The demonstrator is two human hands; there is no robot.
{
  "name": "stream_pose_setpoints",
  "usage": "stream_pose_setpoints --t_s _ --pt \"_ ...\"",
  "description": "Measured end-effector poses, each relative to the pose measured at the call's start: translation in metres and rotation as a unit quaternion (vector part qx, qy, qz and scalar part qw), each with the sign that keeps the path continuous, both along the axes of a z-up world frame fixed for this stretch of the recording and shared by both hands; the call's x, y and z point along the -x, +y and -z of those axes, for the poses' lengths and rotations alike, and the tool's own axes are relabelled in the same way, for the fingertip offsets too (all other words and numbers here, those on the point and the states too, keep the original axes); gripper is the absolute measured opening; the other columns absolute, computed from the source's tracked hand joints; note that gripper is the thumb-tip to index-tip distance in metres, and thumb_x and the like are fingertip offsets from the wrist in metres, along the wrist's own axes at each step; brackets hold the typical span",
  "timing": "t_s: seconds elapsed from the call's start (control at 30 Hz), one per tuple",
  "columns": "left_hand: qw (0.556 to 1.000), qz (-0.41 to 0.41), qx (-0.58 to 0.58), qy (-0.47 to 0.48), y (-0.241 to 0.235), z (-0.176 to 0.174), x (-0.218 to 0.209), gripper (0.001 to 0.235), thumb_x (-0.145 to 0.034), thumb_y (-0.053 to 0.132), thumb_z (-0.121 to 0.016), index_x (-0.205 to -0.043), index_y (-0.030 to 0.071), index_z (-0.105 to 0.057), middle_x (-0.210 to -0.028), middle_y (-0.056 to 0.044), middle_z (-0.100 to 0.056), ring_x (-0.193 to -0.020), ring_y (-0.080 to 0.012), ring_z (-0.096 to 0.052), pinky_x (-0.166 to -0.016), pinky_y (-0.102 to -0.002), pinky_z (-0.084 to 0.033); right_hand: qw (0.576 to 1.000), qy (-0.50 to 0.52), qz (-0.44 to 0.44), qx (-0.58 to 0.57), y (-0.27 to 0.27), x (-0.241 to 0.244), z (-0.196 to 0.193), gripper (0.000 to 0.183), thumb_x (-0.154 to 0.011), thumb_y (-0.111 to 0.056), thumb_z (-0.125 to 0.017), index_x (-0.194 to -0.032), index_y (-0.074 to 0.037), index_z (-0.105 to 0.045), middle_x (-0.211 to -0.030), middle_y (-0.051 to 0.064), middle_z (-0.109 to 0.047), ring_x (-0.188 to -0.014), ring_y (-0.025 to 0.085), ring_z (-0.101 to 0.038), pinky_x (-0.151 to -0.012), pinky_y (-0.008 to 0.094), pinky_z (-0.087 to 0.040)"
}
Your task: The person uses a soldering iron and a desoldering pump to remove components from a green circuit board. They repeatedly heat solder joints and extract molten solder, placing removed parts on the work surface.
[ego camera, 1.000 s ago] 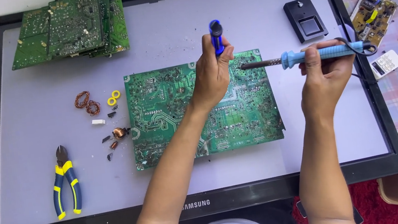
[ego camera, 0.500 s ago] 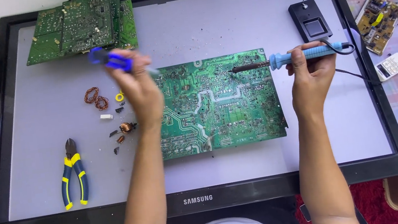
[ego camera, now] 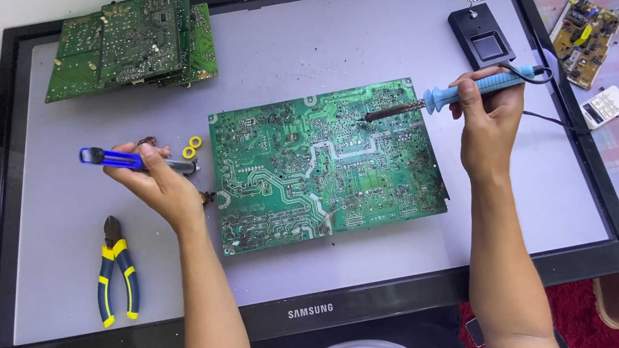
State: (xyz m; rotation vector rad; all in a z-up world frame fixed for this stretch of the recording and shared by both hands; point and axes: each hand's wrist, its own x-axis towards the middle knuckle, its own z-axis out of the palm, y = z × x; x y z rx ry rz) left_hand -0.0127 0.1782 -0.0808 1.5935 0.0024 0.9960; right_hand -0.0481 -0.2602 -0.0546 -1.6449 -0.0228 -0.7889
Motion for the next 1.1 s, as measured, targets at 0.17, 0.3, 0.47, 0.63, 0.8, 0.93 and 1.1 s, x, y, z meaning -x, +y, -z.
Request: stream_pose_setpoints --t_s 0.17,0.3,0.47,0.63,0.8,0.93,1.1 --pt "1.000 0.004 0.011 0.001 -0.001 -0.008 0.005 0.013 -0.120 0.017 -0.047 -0.128 0.010 -0.041 -0.093 -0.002 -0.048 -0.088 -0.0113 -0.058 -0.097 -0.034 -0.058 1.000 -0.001 0.008 0.010 0.009 0.000 0.000 0.016 -0.118 -0.013 -0.066 -0.118 -0.005 -0.052 -0.100 0.017 -0.071 -0.077 0.020 -0.066 -0.070 0.030 -0.057" --pt "0.999 0.025 0.041 -0.026 -0.004 -0.005 0.002 0.012 -0.120 0.018 -0.047 -0.126 0.010 -0.041 -0.092 -0.002 -0.048 -0.088 -0.0106 -0.056 -0.097 -0.033 -0.058 1.000 -0.005 0.004 0.011 0.011 -0.001 -0.001 0.015 -0.118 -0.012 -0.066 -0.118 -0.005 -0.052 -0.099 0.015 -0.071 -0.077 0.019 -0.065 -0.070 0.030 -0.056" --pt "0.998 0.042 0.044 -0.024 -0.004 0.001 0.001 0.014 -0.120 0.024 -0.048 -0.126 0.012 -0.044 -0.090 -0.001 -0.049 -0.086 -0.0102 -0.057 -0.094 -0.031 -0.056 1.000 -0.015 0.000 0.023 0.007 0.001 -0.004 0.016 -0.119 -0.012 -0.065 -0.119 -0.003 -0.051 -0.100 0.018 -0.070 -0.077 0.021 -0.065 -0.070 0.031 -0.056" --pt "0.997 0.066 0.039 -0.021 -0.010 0.001 0.001 0.014 -0.120 0.025 -0.047 -0.125 0.012 -0.044 -0.089 -0.001 -0.050 -0.084 -0.0097 -0.057 -0.092 -0.030 -0.056 1.000 -0.011 0.000 0.022 0.007 0.001 -0.004 0.016 -0.119 -0.012 -0.065 -0.119 -0.004 -0.051 -0.100 0.018 -0.070 -0.078 0.021 -0.065 -0.071 0.031 -0.056" --pt "0.986 0.137 0.096 0.002 -0.014 -0.006 0.004 0.031 -0.119 0.044 -0.040 -0.121 0.013 -0.045 -0.084 0.000 -0.050 -0.080 -0.0085 -0.057 -0.089 -0.026 -0.055 0.999 -0.005 -0.038 0.026 0.001 0.001 -0.004 0.017 -0.118 -0.012 -0.066 -0.118 -0.003 -0.052 -0.104 0.019 -0.071 -0.079 0.020 -0.066 -0.073 0.030 -0.056" --pt "0.978 0.157 0.137 0.020 -0.010 -0.003 0.004 0.049 -0.114 0.062 -0.032 -0.112 0.017 -0.050 -0.078 0.000 -0.050 -0.074 -0.0107 -0.057 -0.084 -0.029 -0.055 0.996 0.013 -0.078 0.031 -0.004 0.008 -0.017 0.021 -0.115 -0.014 -0.070 -0.116 -0.003 -0.052 -0.107 0.020 -0.072 -0.083 0.020 -0.067 -0.076 0.029 -0.056" --pt "0.962 0.169 0.213 0.024 -0.007 -0.007 0.003 0.071 -0.101 0.080 -0.019 -0.085 0.018 -0.051 -0.057 -0.003 -0.044 -0.055 -0.0154 -0.051 -0.070 -0.031 -0.054 0.991 0.045 -0.107 0.061 0.000 0.017 -0.037 0.021 -0.112 -0.010 -0.071 -0.116 0.000 -0.053 -0.111 0.024 -0.072 -0.092 0.024 -0.068 -0.086 0.032 -0.056"
